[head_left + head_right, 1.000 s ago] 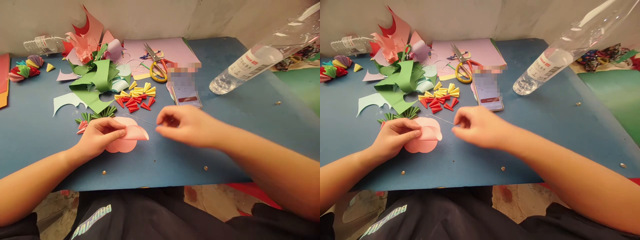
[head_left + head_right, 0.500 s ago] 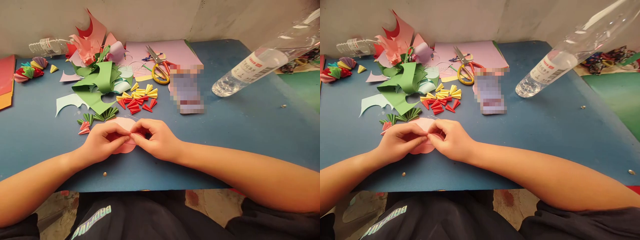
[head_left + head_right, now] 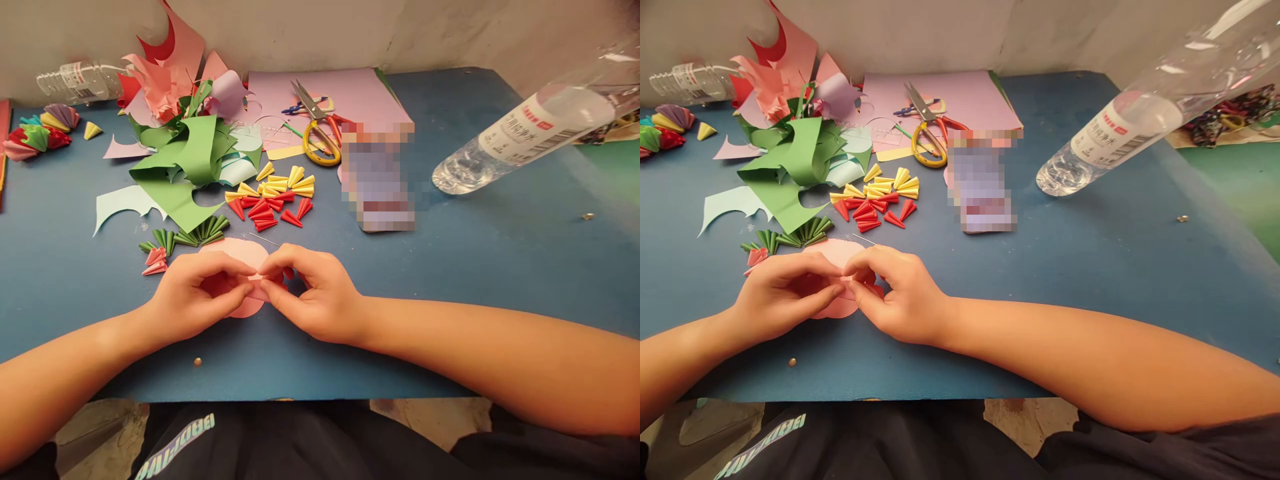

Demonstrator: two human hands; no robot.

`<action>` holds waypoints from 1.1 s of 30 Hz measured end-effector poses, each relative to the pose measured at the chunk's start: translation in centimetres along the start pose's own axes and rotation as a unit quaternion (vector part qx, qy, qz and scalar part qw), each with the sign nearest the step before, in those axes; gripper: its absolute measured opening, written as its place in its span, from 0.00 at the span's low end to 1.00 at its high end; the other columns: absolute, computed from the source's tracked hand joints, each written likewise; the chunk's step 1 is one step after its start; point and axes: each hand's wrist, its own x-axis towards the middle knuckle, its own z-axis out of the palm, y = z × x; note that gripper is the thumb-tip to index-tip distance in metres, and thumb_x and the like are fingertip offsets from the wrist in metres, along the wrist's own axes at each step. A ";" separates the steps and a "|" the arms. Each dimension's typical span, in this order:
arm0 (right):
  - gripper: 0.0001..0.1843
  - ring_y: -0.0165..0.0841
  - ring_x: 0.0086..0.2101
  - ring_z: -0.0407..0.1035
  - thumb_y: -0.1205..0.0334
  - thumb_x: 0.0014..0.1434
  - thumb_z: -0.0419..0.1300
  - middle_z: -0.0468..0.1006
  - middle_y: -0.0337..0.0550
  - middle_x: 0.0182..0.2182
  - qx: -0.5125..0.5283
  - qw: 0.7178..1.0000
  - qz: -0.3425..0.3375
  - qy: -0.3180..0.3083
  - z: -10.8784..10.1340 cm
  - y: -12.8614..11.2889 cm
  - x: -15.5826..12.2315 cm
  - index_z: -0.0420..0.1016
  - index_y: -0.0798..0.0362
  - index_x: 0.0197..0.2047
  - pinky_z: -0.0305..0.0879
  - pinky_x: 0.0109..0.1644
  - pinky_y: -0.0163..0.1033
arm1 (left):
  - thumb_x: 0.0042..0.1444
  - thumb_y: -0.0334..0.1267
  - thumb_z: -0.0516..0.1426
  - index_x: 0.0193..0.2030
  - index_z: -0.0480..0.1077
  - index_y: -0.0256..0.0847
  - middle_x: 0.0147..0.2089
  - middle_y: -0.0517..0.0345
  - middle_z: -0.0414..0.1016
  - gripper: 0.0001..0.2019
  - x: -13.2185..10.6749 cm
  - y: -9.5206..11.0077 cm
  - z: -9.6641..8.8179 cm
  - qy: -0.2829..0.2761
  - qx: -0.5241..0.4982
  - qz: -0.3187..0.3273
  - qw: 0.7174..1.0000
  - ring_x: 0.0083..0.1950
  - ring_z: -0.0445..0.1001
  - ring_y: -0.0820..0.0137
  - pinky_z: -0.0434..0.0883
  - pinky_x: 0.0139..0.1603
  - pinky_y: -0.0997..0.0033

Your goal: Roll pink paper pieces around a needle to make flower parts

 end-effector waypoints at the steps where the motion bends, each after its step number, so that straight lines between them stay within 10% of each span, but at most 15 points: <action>1: 0.09 0.27 0.30 0.72 0.73 0.63 0.67 0.81 0.37 0.32 0.006 1.000 0.004 -0.003 0.0 0.0 0.0 0.77 0.51 0.43 0.70 0.36 0.34 | 0.61 0.32 0.67 0.45 0.80 0.40 0.34 0.54 0.87 0.06 0.0 0.0 0.1 0.002 -0.019 -0.013 1.000 0.33 0.84 0.70 0.80 0.37 0.73; 14: 0.08 0.29 0.30 0.70 0.71 0.65 0.65 0.79 0.40 0.30 -0.013 0.998 -0.007 -0.058 -0.2 -0.1 0.6 0.77 0.52 0.33 0.68 0.35 0.36 | 0.60 0.25 0.65 0.53 0.70 0.42 0.35 0.64 0.78 0.17 -0.1 0.5 0.7 0.003 -0.050 0.043 0.998 0.34 0.80 0.77 0.79 0.37 0.81; 24: 0.10 0.26 0.26 0.64 0.67 0.65 0.66 0.75 0.37 0.27 0.021 0.998 0.049 -0.028 -0.5 -0.1 0.8 0.75 0.52 0.31 0.62 0.29 0.35 | 0.60 0.35 0.70 0.54 0.71 0.41 0.36 0.60 0.81 0.18 -0.1 0.9 0.7 0.080 -0.163 -0.129 0.975 0.33 0.80 0.74 0.79 0.34 0.78; 33: 0.09 0.27 0.26 0.63 0.66 0.65 0.67 0.75 0.37 0.28 0.006 0.999 0.037 -0.030 -0.5 -0.1 0.7 0.74 0.51 0.32 0.63 0.30 0.36 | 0.62 0.29 0.68 0.54 0.72 0.43 0.39 0.58 0.81 0.16 -0.5 0.6 1.2 0.082 -0.116 -0.059 0.988 0.42 0.83 0.71 0.81 0.44 0.72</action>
